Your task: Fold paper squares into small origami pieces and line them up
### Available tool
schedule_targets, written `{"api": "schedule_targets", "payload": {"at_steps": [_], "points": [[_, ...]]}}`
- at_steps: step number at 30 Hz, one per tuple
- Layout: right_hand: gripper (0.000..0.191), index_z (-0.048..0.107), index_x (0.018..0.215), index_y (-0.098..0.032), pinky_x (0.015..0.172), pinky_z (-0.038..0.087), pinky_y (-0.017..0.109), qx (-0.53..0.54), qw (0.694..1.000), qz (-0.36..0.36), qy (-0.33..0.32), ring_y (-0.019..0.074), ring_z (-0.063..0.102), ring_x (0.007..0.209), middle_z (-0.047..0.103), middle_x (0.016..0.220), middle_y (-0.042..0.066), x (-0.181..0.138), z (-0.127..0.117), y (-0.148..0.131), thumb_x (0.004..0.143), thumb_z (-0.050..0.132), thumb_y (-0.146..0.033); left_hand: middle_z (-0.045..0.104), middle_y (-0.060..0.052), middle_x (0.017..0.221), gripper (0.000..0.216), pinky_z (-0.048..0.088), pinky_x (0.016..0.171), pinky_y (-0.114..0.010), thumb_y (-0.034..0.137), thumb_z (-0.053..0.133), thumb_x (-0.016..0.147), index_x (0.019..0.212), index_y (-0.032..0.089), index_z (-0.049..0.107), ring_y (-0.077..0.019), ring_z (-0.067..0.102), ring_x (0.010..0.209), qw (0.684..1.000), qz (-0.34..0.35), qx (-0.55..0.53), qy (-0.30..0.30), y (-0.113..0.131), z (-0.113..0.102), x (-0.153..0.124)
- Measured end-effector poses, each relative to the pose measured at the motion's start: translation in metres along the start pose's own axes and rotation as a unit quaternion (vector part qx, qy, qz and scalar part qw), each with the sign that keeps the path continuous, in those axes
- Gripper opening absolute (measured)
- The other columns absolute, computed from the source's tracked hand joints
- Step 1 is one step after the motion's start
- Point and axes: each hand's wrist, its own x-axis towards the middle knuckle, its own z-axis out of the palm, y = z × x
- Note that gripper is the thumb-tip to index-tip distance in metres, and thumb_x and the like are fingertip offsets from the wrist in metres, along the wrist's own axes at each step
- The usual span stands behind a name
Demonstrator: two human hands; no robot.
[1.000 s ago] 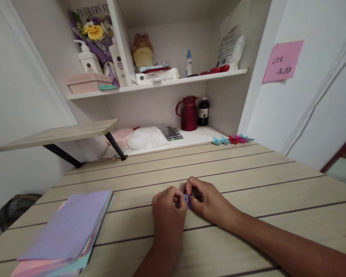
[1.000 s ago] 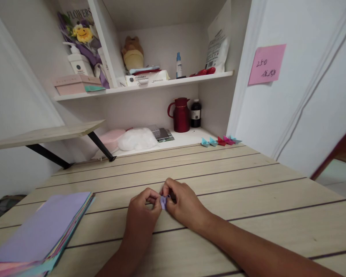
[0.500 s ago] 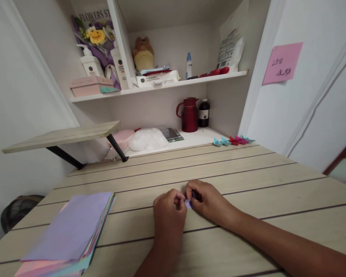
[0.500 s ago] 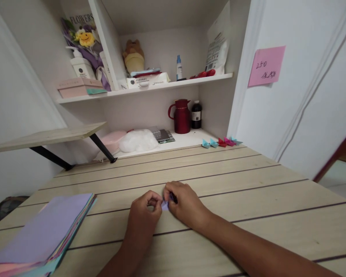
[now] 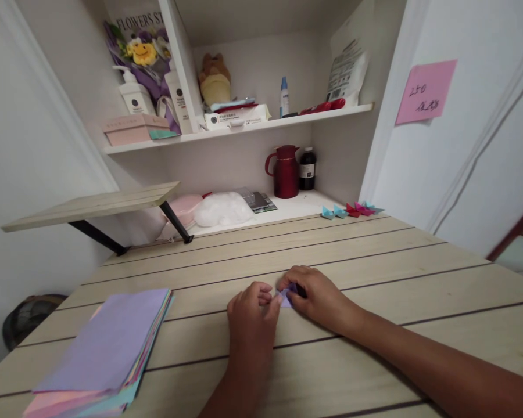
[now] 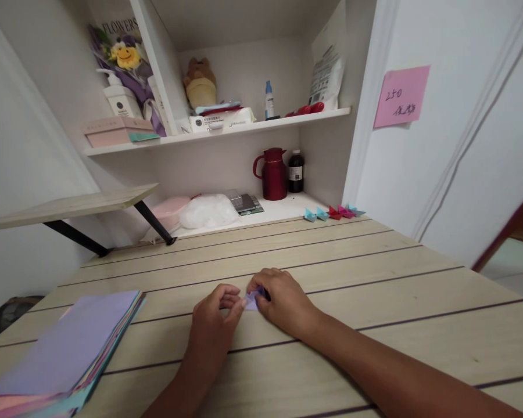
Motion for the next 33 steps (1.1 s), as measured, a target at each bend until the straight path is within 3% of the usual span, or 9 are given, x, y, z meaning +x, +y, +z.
{"api": "schedule_targets", "payload": {"at_steps": [5,19,23,27,33], "points": [[0.024,0.066,0.082,-0.023,0.078,0.041,0.031,-0.009,1.000,0.003,-0.011,0.0193,0.059,0.083,0.069,0.082,0.000,0.000,-0.003,0.000,0.071,0.056,-0.004,0.069,0.000,0.087,0.017,0.043,0.083,-0.036,0.011,0.065,0.069,0.080,0.023,0.064,-0.0210,0.063,0.087,0.994,0.019,0.104,-0.026,0.005,-0.002,0.000],[0.023,0.067,0.080,-0.023,0.077,0.041,0.028,-0.009,0.999,-0.026,-0.045,0.0169,0.060,0.081,0.068,0.081,-0.001,0.003,-0.009,0.001,0.070,0.058,-0.005,0.068,-0.001,0.085,0.016,0.041,0.082,-0.036,0.008,0.060,0.073,0.075,0.023,0.066,-0.0216,0.062,0.088,0.989,0.023,0.143,-0.038,0.008,-0.002,0.004],[0.022,0.067,0.081,-0.024,0.078,0.040,0.028,-0.022,0.999,-0.007,-0.043,0.0173,0.059,0.083,0.069,0.083,-0.001,0.003,-0.009,0.002,0.071,0.058,-0.006,0.068,-0.001,0.086,0.019,0.039,0.085,-0.039,0.009,0.060,0.072,0.082,0.024,0.065,-0.0219,0.062,0.088,0.990,0.030,0.134,-0.027,0.005,0.000,0.003],[0.021,0.066,0.082,-0.024,0.080,0.038,0.030,-0.058,0.998,-0.009,-0.033,0.0182,0.058,0.086,0.068,0.085,0.000,0.000,-0.007,-0.001,0.074,0.057,-0.007,0.067,0.001,0.086,0.035,0.039,0.087,-0.039,0.009,0.063,0.066,0.097,0.025,0.061,-0.0197,0.061,0.083,0.996,0.019,0.082,-0.013,-0.001,0.003,0.003],[0.020,0.062,0.079,-0.022,0.079,0.034,0.030,-0.094,0.994,-0.052,-0.026,0.0180,0.056,0.085,0.065,0.085,0.001,-0.004,-0.006,-0.008,0.072,0.055,-0.005,0.066,0.002,0.081,0.026,0.042,0.083,-0.034,0.008,0.061,0.064,0.084,0.024,0.057,-0.0175,0.061,0.078,0.998,0.026,0.060,-0.024,0.001,0.005,0.004]]}}
